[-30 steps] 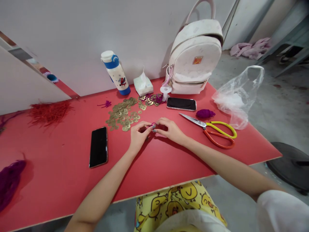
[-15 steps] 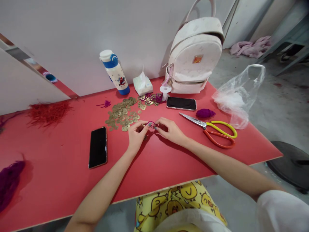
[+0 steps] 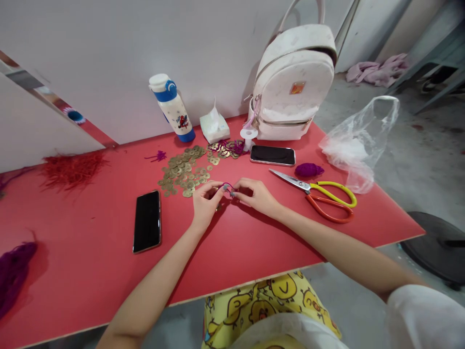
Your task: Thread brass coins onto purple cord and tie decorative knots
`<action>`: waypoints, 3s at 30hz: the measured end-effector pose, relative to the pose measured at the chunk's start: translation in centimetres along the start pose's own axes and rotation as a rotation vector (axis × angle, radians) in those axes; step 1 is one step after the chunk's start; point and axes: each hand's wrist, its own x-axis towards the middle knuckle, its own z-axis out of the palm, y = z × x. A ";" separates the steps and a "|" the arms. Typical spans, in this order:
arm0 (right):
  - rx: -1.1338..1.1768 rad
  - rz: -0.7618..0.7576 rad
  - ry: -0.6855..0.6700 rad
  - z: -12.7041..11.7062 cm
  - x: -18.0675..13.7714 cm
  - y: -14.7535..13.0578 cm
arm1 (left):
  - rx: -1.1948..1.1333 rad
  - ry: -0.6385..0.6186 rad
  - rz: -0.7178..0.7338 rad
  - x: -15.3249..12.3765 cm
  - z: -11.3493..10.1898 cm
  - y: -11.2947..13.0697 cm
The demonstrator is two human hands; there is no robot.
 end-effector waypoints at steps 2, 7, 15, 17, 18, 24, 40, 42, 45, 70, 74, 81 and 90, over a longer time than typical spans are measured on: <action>0.005 0.019 0.023 0.2 0.0 0.0 | -0.013 -0.002 -0.004 0.0 0.0 0.0; 0.057 -0.041 0.216 0.0 -0.1 -0.2 | -0.022 0.024 -0.004 0.1 0.1 0.0; -0.032 -0.060 0.080 -0.3 0.1 0.2 | -0.032 -0.012 -0.005 0.1 0.1 -0.2; -0.069 -0.077 0.057 0.0 0.0 0.5 | -0.039 -0.023 -0.017 0.1 0.0 -0.2; -0.084 -0.090 0.051 0.1 -0.1 0.6 | -0.040 -0.032 -0.019 0.2 0.0 -0.2; -0.084 -0.104 0.043 0.2 -0.1 0.5 | -0.042 -0.061 -0.041 0.2 -0.1 0.1; -0.325 -0.235 0.156 -0.8 -0.6 -0.1 | 0.389 -0.043 0.154 0.4 -0.5 -0.7; -0.277 -0.218 0.176 -0.8 -0.5 -0.1 | 0.435 -0.095 0.212 0.4 -0.6 -0.9; -0.213 -0.169 0.197 -0.9 -0.4 -0.1 | 0.482 -0.166 0.265 0.3 -0.8 -1.0; -0.045 -0.059 0.016 -0.5 0.2 -0.1 | 0.379 -0.086 0.291 0.0 -0.2 0.4; -0.041 -0.059 0.002 -0.4 0.1 0.0 | 0.306 -0.075 0.222 0.0 -0.1 0.2; -0.094 -0.083 -0.057 -0.3 0.0 0.1 | 0.107 -0.147 0.055 0.0 0.1 -0.3; -0.070 -0.104 0.042 -0.7 0.4 0.2 | -0.052 -0.169 0.011 -0.2 0.5 -0.2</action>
